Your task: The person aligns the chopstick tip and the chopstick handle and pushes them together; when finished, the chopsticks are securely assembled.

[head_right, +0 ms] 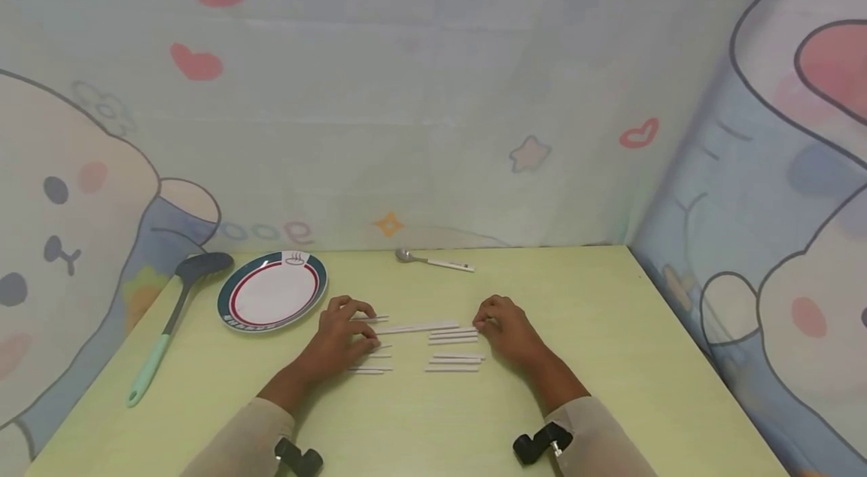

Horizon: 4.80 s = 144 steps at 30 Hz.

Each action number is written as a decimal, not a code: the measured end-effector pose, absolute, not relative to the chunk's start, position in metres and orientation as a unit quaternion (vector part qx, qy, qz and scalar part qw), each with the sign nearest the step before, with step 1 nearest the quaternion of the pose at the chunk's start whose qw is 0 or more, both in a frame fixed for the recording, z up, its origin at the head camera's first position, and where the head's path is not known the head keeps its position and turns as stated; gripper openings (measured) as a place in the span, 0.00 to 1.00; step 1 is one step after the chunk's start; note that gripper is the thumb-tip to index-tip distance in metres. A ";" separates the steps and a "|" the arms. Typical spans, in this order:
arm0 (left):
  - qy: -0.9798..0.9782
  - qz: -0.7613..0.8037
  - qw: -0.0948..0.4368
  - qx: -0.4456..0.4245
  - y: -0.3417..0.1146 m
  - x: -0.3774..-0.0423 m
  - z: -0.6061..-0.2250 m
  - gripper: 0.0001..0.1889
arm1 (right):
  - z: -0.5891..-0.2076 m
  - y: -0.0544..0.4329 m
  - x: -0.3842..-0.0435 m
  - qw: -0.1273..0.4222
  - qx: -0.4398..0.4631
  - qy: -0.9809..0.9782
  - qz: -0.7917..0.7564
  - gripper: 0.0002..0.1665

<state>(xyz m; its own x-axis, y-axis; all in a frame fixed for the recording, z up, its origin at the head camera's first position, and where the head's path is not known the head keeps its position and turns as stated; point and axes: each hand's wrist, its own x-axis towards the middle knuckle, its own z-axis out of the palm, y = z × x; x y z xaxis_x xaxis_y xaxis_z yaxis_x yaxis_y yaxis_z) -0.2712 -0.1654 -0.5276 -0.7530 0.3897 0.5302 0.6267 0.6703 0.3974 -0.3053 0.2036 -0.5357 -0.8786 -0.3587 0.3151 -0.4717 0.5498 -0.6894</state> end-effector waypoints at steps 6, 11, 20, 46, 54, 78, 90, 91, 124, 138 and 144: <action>-0.893 -0.297 0.191 -0.279 -0.165 -0.269 -0.526 0.06 | -0.538 0.205 -0.306 0.073 0.252 -0.876 0.405 0.11; -0.899 -0.298 0.171 -0.271 -0.166 -0.268 -0.524 0.06 | -0.537 0.203 -0.306 0.082 0.264 -0.876 0.395 0.09; -0.900 -0.293 0.174 -0.273 -0.167 -0.269 -0.525 0.06 | -0.534 0.198 -0.302 0.130 0.294 -0.861 0.395 0.03; -0.884 -0.299 0.155 -0.324 -0.155 -0.261 -0.509 0.02 | -0.529 0.155 -0.283 0.190 0.315 -0.848 0.382 0.07; -0.884 -0.301 0.150 -0.325 -0.154 -0.259 -0.509 0.02 | -0.529 0.154 -0.283 0.217 0.336 -0.835 0.377 0.08; -0.878 -0.328 0.148 -0.314 -0.153 -0.259 -0.509 0.03 | -0.523 0.148 -0.274 0.143 0.280 -0.839 0.445 0.06; -0.854 -0.373 0.171 -0.319 -0.152 -0.262 -0.513 0.04 | -0.522 0.148 -0.274 0.101 0.238 -0.834 0.487 0.05; -0.850 -0.380 0.174 -0.321 -0.152 -0.262 -0.514 0.04 | -0.522 0.148 -0.274 0.095 0.232 -0.834 0.491 0.05; -0.844 -0.422 0.152 -0.294 -0.152 -0.268 -0.516 0.04 | -0.520 0.150 -0.277 0.071 0.216 -0.829 0.510 0.04; -0.850 -0.419 0.146 -0.286 -0.152 -0.265 -0.514 0.04 | -0.517 0.146 -0.274 0.069 0.205 -0.831 0.512 0.04; -0.855 -0.406 0.144 -0.289 -0.152 -0.264 -0.514 0.05 | -0.519 0.146 -0.275 0.078 0.209 -0.830 0.511 0.04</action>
<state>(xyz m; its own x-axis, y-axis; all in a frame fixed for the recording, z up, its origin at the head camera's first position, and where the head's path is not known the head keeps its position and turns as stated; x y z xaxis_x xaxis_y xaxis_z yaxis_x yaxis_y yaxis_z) -0.2645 -0.1519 -0.5136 -0.7917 0.3769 0.4807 0.6108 0.5029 0.6116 -0.2745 0.1460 -0.5191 -0.9003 -0.2683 0.3427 -0.4269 0.3907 -0.8156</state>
